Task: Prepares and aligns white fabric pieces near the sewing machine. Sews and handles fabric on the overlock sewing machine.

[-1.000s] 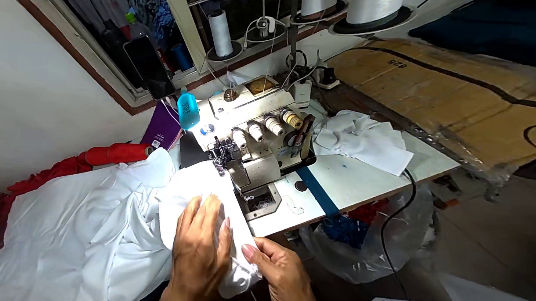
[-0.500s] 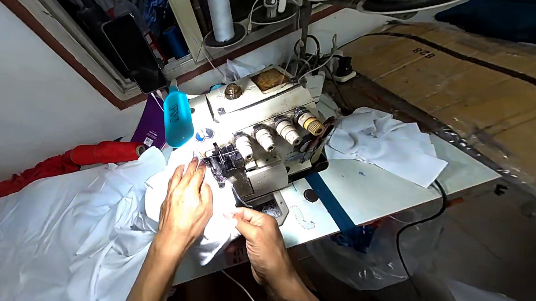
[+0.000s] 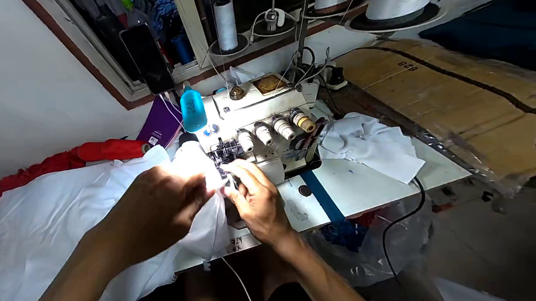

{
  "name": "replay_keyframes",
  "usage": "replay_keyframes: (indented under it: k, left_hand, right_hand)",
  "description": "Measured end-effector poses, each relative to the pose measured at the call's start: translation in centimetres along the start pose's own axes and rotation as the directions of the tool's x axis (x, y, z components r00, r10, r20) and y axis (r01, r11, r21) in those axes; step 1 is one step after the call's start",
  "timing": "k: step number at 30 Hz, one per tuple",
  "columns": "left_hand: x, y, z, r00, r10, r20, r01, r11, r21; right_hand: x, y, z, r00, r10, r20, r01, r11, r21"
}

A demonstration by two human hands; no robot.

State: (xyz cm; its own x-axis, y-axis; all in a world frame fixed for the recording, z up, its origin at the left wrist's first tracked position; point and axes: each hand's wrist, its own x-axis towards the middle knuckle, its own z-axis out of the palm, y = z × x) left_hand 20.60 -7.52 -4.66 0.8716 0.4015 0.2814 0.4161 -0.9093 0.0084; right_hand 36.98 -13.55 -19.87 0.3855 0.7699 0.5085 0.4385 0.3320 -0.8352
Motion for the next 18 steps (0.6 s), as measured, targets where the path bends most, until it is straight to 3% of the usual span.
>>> replay_keyframes:
  k: [2, 6, 11, 13, 15, 17, 18]
  left_hand:
    - [0.6, -0.1, -0.5, 0.999, -0.038, 0.001, 0.038, 0.999, -0.008]
    - [0.7, 0.3, -0.8, 0.993, -0.108, -0.047, 0.107, 0.994, -0.034]
    - [1.3, 0.3, -0.6, 0.966, -0.179, -0.187, 0.156, 0.979, -0.131]
    - [1.0, 0.3, 1.4, 0.938, -0.203, -0.281, 0.176, 0.977, -0.118]
    - [-0.5, 0.5, 5.9, 0.918, -0.199, -0.342, 0.177, 0.980, -0.095]
    - [-2.8, 1.1, 11.1, 0.889, -0.121, -0.442, 0.169, 0.983, 0.071]
    - [-3.8, 1.8, 12.3, 0.898, -0.109, -0.426, 0.190, 0.970, 0.151]
  right_hand:
    - [1.6, 0.7, -0.2, 0.986, -0.136, 0.100, 0.136, 0.991, 0.009]
    - [3.5, -0.4, -1.7, 0.944, -0.253, 0.210, 0.238, 0.966, 0.097]
    - [6.0, -4.4, -3.3, 0.936, -0.220, 0.274, 0.178, 0.969, 0.170]
    - [6.0, -4.9, -3.5, 0.954, -0.194, 0.228, 0.170, 0.978, 0.119]
    - [4.4, -5.0, -3.6, 0.969, -0.175, 0.175, 0.165, 0.984, 0.073]
    - [0.8, -4.3, -3.4, 0.987, -0.132, 0.095, 0.129, 0.991, 0.040]
    - [-1.6, -3.5, -3.4, 0.992, -0.101, 0.069, 0.099, 0.994, 0.041]
